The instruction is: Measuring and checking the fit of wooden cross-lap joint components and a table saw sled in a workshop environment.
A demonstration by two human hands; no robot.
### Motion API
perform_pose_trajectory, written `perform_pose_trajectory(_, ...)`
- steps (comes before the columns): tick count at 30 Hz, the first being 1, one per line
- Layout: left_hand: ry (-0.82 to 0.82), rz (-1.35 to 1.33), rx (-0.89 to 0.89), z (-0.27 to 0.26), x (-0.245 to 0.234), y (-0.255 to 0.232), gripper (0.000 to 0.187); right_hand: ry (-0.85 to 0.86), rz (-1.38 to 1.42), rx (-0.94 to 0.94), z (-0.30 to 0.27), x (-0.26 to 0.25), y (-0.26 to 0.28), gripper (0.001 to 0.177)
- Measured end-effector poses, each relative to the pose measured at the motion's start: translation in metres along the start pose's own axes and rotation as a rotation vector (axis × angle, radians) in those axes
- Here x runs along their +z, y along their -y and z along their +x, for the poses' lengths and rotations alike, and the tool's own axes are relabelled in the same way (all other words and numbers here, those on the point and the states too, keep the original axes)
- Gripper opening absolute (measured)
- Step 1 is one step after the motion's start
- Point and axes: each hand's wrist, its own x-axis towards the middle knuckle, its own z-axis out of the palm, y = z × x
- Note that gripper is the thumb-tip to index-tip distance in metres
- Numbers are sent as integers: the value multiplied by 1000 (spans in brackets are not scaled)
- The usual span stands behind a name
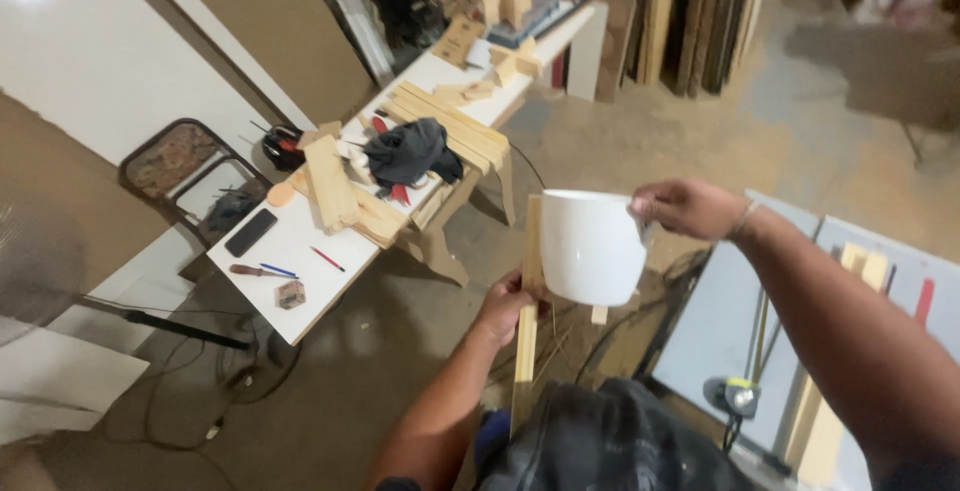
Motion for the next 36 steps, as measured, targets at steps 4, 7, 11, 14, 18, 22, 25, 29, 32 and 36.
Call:
perform_pose_trajectory(4,-5,-7,20,-12,13,-19,36,32,-4,-26,8,-6,-11,33)
perform_pose_trajectory(7,-9,-70,-11,-5,9,-12,32,5,21,-8,3,0,7,33)
perform_pose_trajectory(11,-4,-112,-25,4,5,-10,35,11,0,45,8,-6,5,38)
perform_pose_trajectory(14,2,-126,-11,2,7,-6,34,21,-28,58,7,-8,4,39)
perform_pose_trajectory(18,3,-161,14,9,7,3,34,1,-89,56,5,-8,7,39)
perform_pose_trajectory(22,-28,-138,5,49,-26,59,45,-20,-75,30,8,-7,8,34)
perform_pose_trajectory(25,-36,-14,-17,43,-32,49,44,-11,-159,-40,10,-2,9,34)
perform_pose_trajectory(29,-45,49,-10,36,-41,31,40,32,-142,-102,13,8,19,36)
perform_pose_trajectory(32,-22,9,-39,18,-30,1,35,67,-248,-84,1,9,47,37)
perform_pose_trajectory(36,38,-58,-20,14,-33,-3,29,124,-334,-92,-8,9,62,42)
